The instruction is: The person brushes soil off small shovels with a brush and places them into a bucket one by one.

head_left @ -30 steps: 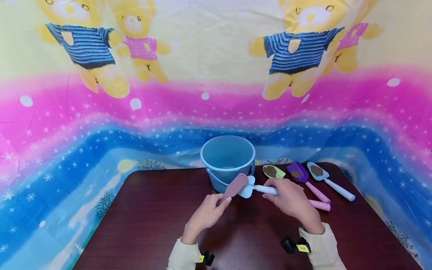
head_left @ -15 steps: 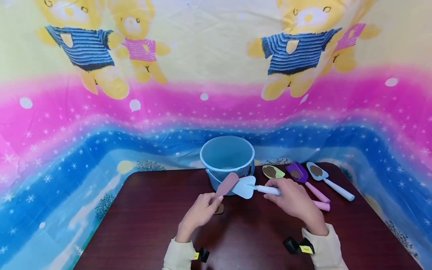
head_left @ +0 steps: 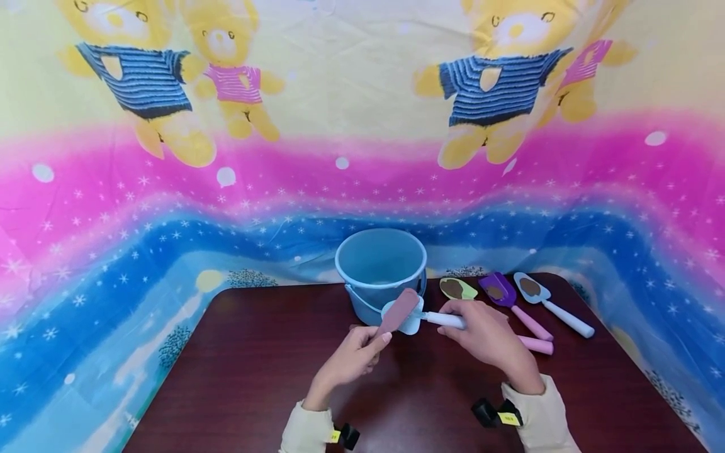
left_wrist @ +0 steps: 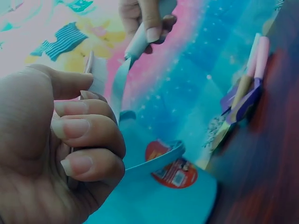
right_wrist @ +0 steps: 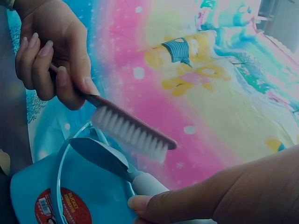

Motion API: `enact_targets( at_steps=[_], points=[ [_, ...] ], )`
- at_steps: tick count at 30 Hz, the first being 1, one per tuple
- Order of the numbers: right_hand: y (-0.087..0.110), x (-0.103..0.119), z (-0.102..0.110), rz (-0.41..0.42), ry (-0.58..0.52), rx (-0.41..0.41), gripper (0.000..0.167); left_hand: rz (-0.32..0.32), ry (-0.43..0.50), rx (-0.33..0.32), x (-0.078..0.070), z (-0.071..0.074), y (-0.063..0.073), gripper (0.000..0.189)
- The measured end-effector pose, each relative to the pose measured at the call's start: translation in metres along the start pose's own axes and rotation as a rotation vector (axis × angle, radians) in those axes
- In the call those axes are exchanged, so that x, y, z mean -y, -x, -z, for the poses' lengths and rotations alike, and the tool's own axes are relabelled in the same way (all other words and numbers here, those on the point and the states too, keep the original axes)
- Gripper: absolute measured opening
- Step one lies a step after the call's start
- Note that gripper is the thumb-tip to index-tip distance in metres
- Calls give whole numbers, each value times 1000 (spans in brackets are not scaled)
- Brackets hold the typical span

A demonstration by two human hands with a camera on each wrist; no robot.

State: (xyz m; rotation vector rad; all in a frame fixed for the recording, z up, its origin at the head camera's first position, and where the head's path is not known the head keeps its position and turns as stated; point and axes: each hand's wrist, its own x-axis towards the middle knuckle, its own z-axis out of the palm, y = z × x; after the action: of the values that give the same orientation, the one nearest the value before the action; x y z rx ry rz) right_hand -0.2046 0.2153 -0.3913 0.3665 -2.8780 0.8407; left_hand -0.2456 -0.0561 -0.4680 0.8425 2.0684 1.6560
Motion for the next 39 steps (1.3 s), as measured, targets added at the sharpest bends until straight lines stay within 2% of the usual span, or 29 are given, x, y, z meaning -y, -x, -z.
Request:
enact_targets(
  at_steps=[4,8,26,32,35,39],
  points=[
    [0,1,-1,2,16,2,16,13,-9,18,1,-5,-2,31],
    [0,0,1,-18,29,6,17,36,-44,-5,3,-5,-1,30],
    [4,-4,9,-31,49,23,15,115,-270,-125,15,18,5,34],
    [5,-4,11,-40,38,32,16,93,-246,-123,15,21,6,33],
    [4,-4,10,-39,26,40,16,75,-182,-104,15,19,4,33],
    [3,-4,8,-34,11,47,16,39,-61,-42,12,12,1,33]
  ],
)
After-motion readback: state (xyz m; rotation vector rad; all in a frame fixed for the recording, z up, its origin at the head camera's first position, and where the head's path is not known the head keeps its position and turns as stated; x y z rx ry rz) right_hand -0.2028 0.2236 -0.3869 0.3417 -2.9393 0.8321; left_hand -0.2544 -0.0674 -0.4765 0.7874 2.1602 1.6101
